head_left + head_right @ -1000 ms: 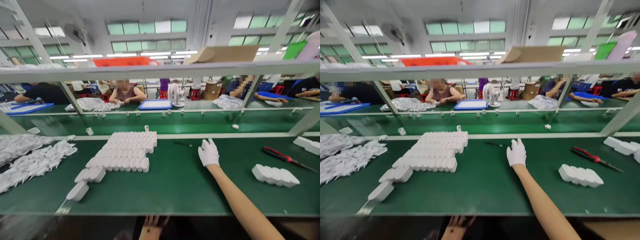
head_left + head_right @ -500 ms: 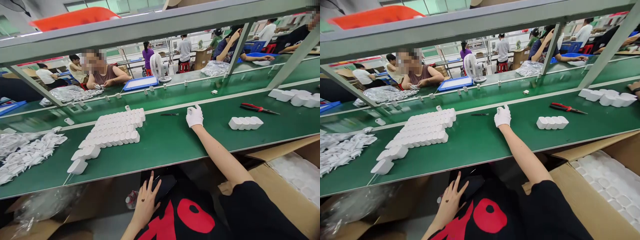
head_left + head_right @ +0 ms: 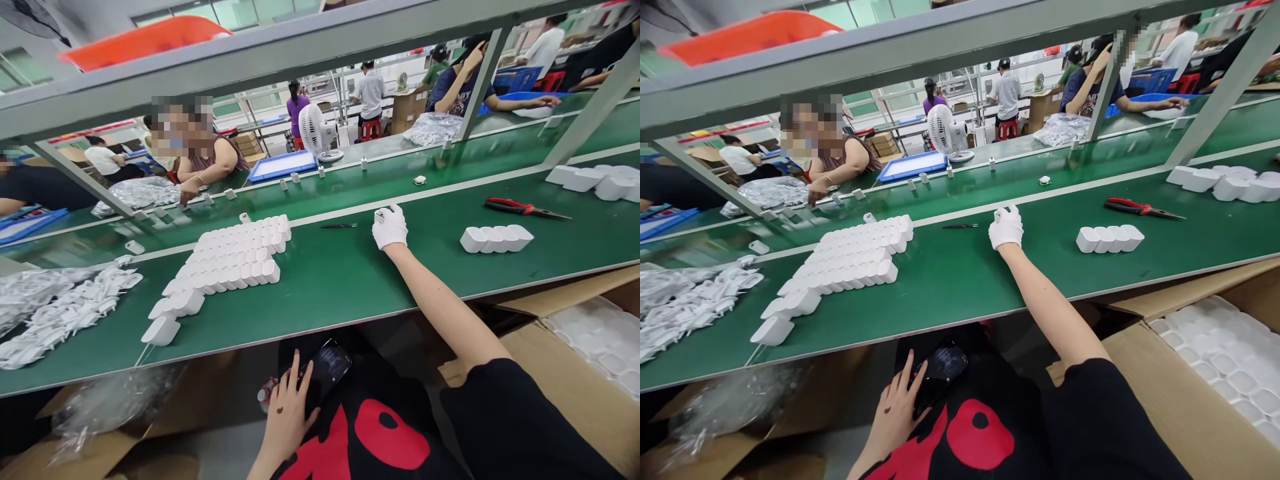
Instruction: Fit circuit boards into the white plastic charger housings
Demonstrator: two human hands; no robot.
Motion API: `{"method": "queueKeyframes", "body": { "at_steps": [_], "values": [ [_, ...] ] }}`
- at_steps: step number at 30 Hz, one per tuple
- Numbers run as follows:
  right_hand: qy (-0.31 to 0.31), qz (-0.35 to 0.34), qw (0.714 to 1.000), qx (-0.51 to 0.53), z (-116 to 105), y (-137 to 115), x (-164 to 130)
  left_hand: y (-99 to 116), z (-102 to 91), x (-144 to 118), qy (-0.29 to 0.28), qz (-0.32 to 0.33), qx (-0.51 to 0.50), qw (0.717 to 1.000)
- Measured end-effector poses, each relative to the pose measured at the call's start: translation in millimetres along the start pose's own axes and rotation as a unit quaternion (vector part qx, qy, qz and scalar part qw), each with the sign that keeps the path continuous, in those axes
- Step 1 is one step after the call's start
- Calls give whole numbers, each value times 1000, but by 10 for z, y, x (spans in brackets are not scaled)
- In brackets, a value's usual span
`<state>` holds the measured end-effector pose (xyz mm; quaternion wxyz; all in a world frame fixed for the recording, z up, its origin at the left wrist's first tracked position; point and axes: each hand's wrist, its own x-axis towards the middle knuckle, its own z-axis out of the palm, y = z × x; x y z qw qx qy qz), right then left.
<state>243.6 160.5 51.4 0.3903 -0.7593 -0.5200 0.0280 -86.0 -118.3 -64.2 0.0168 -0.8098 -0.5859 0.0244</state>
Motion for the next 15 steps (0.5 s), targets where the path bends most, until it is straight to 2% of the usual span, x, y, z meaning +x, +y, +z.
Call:
{"method": "queueKeyframes", "body": {
  "at_steps": [6, 11, 15],
  "values": [
    [7, 0, 1000, 4, -31, -9, -7, -44, 129, -5, -14, -27, -78, 996],
    [5, -3, 1000, -6, -47, -12, -1, -88, 163, 57, 14, -49, -183, 982],
    [-1, 10, 1000, 4, -40, 1, 12, -68, 148, 83, 33, -37, -234, 971]
  ]
}}
